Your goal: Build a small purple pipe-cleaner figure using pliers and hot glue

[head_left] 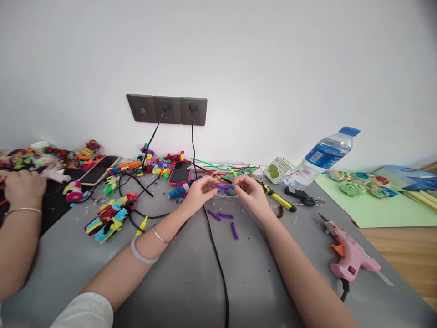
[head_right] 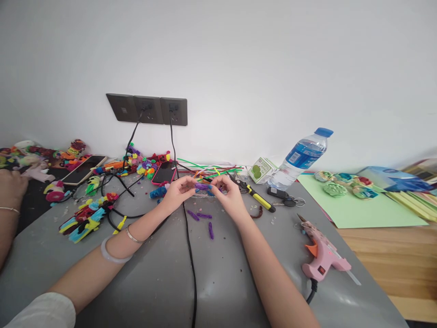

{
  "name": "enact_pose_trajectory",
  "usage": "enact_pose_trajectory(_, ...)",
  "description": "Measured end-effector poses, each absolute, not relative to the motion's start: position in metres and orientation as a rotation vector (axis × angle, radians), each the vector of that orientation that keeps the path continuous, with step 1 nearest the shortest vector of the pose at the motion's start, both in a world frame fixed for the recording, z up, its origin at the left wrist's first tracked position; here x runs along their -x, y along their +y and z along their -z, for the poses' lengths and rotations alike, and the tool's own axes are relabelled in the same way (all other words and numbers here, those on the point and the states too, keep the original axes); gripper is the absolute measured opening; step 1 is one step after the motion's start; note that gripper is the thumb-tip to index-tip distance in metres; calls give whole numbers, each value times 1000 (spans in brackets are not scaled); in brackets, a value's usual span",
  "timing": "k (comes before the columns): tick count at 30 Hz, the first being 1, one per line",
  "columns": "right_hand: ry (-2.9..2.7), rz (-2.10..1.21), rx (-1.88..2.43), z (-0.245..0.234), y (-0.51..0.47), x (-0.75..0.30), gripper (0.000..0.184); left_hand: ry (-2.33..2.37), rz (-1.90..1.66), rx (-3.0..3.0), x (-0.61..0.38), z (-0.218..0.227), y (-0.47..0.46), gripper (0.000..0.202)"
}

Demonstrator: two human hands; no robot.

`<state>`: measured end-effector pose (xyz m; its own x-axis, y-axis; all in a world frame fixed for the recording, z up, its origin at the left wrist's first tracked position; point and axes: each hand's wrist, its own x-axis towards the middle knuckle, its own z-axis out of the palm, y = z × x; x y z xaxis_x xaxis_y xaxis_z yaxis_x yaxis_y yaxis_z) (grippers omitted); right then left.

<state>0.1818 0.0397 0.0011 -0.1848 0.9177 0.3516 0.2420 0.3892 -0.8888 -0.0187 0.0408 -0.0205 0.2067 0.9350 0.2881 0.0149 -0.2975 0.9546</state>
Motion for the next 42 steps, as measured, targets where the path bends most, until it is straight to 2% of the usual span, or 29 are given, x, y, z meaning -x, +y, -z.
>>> enact_pose_trajectory(32, -1675, -1113, 892, 12, 40, -176, 27, 813, -1278, -1690, 16, 18, 36, 12)
enact_pose_trajectory(42, -1640, -922, 910, 9, 38, -176, 22, 812, -1279, -1672, 15, 17, 37, 19)
